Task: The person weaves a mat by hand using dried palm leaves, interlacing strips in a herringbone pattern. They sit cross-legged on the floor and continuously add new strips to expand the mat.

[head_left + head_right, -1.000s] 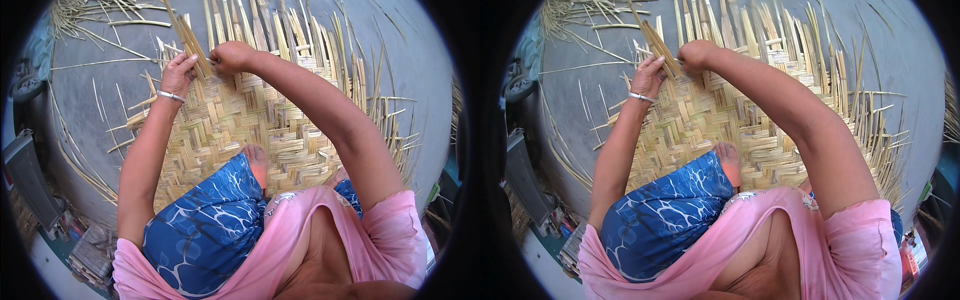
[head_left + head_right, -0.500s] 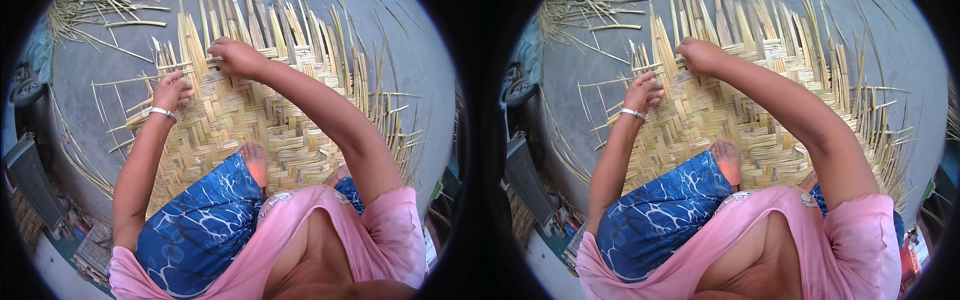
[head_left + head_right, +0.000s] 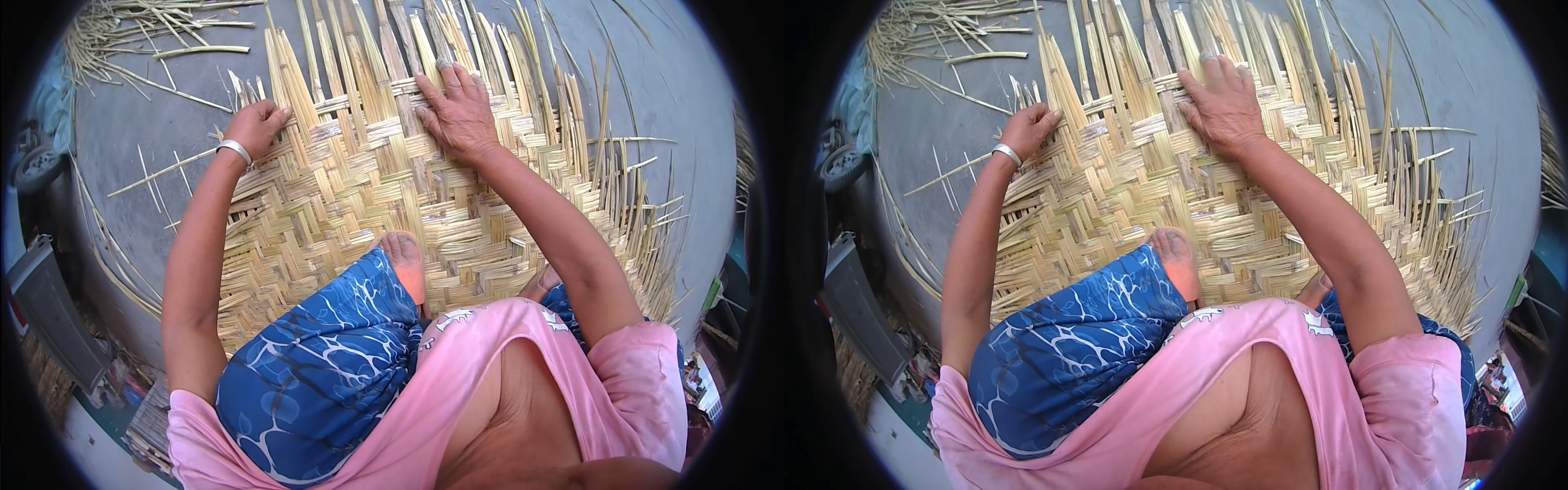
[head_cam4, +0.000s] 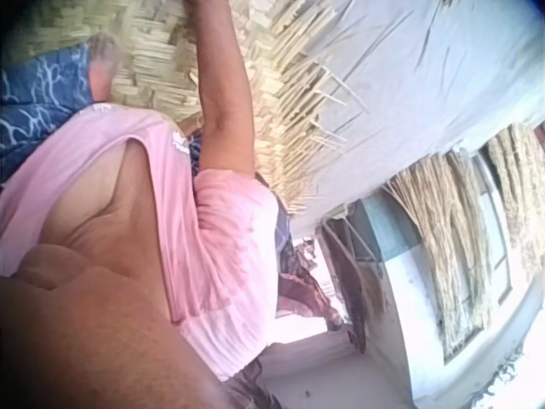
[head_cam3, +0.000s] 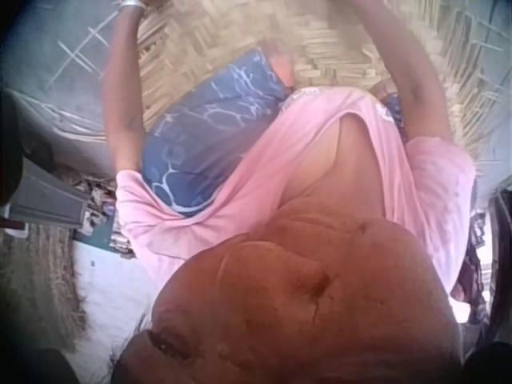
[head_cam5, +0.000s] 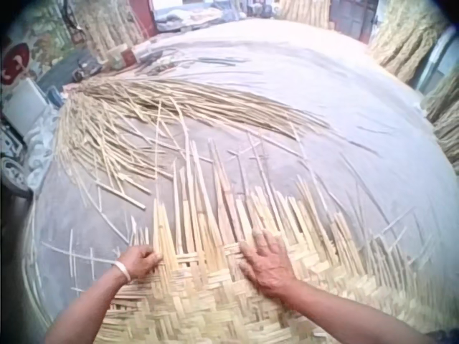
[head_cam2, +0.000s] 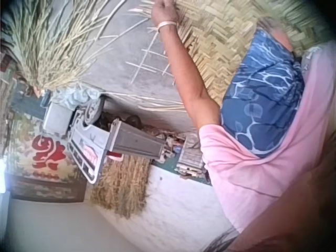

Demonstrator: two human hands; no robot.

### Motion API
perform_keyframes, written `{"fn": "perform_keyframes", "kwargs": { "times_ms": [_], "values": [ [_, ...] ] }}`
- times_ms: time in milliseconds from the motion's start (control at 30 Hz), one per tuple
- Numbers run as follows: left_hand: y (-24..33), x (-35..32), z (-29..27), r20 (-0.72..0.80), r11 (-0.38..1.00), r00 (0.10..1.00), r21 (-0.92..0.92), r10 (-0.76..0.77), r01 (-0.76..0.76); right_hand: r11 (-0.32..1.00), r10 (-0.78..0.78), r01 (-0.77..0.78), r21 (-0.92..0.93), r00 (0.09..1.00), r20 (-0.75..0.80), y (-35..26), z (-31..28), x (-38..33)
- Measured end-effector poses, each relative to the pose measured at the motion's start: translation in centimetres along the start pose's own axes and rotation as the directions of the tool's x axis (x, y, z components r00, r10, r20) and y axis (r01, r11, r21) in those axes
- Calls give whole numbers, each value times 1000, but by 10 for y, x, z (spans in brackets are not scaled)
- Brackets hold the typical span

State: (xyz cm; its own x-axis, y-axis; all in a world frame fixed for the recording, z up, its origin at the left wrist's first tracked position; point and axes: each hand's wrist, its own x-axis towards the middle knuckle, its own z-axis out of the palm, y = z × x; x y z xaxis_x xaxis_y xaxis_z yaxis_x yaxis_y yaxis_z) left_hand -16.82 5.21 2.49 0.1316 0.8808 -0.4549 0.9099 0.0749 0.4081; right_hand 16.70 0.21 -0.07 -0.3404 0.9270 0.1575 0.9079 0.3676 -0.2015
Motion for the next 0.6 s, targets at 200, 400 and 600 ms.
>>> {"fn": "perform_keyframes", "kwargs": {
  "times_ms": [200,400,600],
  "values": [
    [-2,2,-2,38,999,999,-28,-21,22,1000,6,-6,-15,1000,-10,-2,6,-1],
    [10,-26,16,-130,990,992,137,-9,27,996,41,-35,-80,996,76,-3,3,-2],
    [36,-43,2,-166,902,971,423,171,-87,996,1,4,-90,998,57,1,4,-9]
  ]
}}
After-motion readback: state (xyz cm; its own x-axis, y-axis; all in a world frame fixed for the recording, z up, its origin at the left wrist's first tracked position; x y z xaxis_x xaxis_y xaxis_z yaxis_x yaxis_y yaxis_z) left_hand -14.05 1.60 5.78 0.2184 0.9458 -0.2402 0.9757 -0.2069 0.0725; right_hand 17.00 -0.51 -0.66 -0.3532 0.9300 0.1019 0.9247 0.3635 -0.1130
